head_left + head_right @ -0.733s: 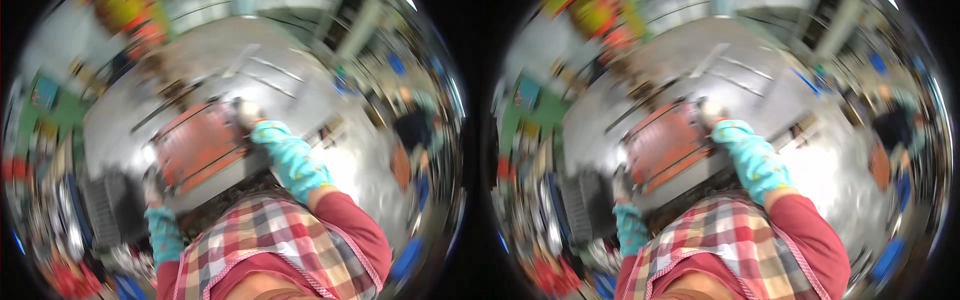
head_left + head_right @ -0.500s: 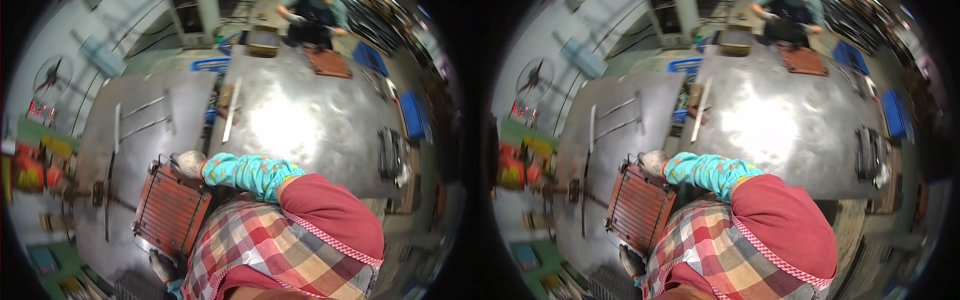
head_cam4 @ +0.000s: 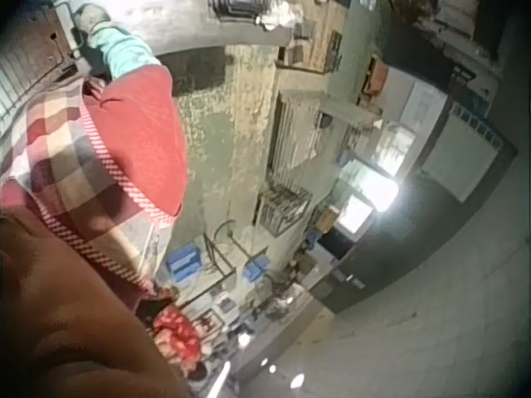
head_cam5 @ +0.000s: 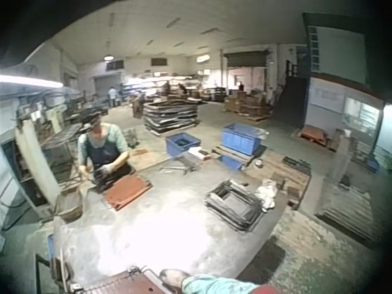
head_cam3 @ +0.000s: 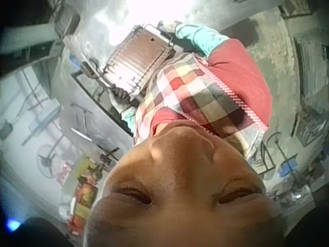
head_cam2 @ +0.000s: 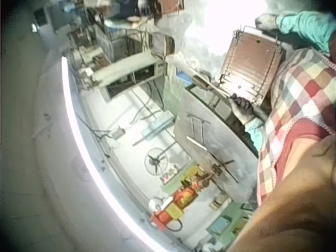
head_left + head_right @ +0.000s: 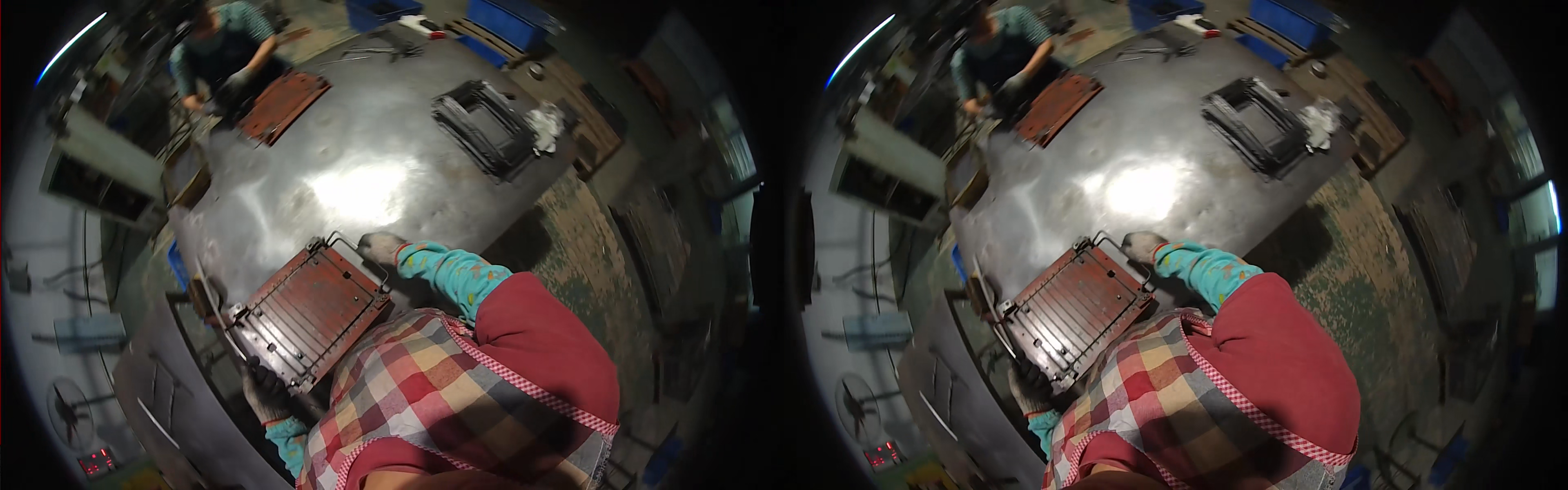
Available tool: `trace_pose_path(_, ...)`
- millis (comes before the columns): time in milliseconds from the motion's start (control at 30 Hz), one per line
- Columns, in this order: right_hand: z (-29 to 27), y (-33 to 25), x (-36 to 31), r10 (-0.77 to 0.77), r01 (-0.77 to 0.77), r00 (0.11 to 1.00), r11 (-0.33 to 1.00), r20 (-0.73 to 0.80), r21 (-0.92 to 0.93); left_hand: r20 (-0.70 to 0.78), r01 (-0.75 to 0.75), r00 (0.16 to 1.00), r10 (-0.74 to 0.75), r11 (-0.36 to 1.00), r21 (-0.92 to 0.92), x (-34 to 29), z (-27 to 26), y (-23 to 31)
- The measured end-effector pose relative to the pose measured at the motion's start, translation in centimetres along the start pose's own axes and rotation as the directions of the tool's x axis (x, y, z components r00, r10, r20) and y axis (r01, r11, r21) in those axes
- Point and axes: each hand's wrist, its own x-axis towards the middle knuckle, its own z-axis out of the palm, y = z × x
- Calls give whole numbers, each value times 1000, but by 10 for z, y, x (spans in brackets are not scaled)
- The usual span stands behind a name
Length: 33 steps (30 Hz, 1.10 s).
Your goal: The person is assembling and welding metal frames using a specialized jig and machine.
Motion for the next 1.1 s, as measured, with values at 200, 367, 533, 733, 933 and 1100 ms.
trace_pose_path(200, -146, 195, -60, 730, -276, 303, 682, -612, 677, -172, 76, 985, 14, 859, 507, 112, 85, -62)
trace_pose_path(367, -234, 245, -87, 798, -670, 130, 508, -588, 541, -130, 101, 991, -22, 759, 643, 184, 65, -124)
trace_pose_path(533, -239, 279, -87, 819, -519, 363, 574, -444, 634, -296, 235, 955, 17, 565, 791, 212, 57, -146)
trace_pose_path(733, -238, 226, -99, 929, 39, 336, 154, -158, 987, -312, 230, 941, 130, 431, 873, 222, 45, -152)
trace_pose_path(933, -234, 270, -77, 873, 78, 468, 113, -136, 991, -326, 233, 933, 151, 433, 870, 210, 64, -150)
trace_pose_path(1100, -236, 209, -93, 887, 340, 394, 101, -239, 935, -326, 231, 925, 195, 394, 890, 218, 55, -153)
